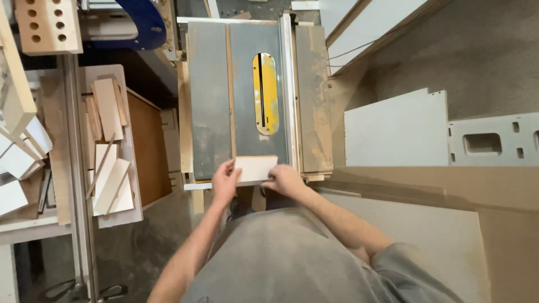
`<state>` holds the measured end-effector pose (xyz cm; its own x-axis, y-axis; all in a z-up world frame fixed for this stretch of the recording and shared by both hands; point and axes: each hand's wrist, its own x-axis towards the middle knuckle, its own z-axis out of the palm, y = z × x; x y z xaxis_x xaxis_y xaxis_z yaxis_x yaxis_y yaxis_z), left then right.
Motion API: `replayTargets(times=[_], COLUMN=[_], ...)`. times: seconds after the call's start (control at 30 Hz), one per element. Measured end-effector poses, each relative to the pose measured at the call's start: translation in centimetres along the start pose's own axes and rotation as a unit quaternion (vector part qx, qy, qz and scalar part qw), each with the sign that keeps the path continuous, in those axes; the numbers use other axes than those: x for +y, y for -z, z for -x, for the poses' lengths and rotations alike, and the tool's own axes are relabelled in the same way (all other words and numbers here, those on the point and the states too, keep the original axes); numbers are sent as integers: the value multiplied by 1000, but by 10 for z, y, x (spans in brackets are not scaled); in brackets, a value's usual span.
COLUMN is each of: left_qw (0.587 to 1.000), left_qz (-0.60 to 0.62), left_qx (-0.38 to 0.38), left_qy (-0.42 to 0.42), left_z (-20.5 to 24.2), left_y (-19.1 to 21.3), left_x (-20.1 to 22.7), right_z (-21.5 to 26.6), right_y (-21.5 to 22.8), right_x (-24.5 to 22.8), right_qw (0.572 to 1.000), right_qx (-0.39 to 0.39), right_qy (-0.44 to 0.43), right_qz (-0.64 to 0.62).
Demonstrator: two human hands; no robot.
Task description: Inspecting and aligning small wood pieces on a table saw surface
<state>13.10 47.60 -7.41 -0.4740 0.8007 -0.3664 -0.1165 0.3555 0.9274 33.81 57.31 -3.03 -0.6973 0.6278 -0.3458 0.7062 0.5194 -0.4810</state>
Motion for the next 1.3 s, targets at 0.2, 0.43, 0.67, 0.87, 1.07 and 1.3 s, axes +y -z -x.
replayTargets(times=[0.2, 0.43, 0.67, 0.87, 1.07, 1.3], left_qw=[992, 998, 992, 992, 995, 996], left_qz=[76, -3, -88, -50, 8, 65], left_qx=[-31, -15, -15, -31, -8, -9], left_qy=[99, 56, 89, 107, 104, 66], left_z=[-100, -132, -120, -103, -99, -135], left_y=[-20, -56, -4, 47, 29, -57], left_x=[-104, -102, -97, -130, -123, -137], right_z=[-28, -85, -73, -75, -23, -59], right_y=[29, 0, 51, 21, -14, 16], right_x=[13, 81, 37, 27, 35, 57], right_qw=[977, 942, 938, 910, 959, 945], right_qx=[7, 124, 10, -255, -272, 84], right_qy=[50, 108, 85, -15, 9, 92], right_qz=[207, 291, 335, 326, 81, 304])
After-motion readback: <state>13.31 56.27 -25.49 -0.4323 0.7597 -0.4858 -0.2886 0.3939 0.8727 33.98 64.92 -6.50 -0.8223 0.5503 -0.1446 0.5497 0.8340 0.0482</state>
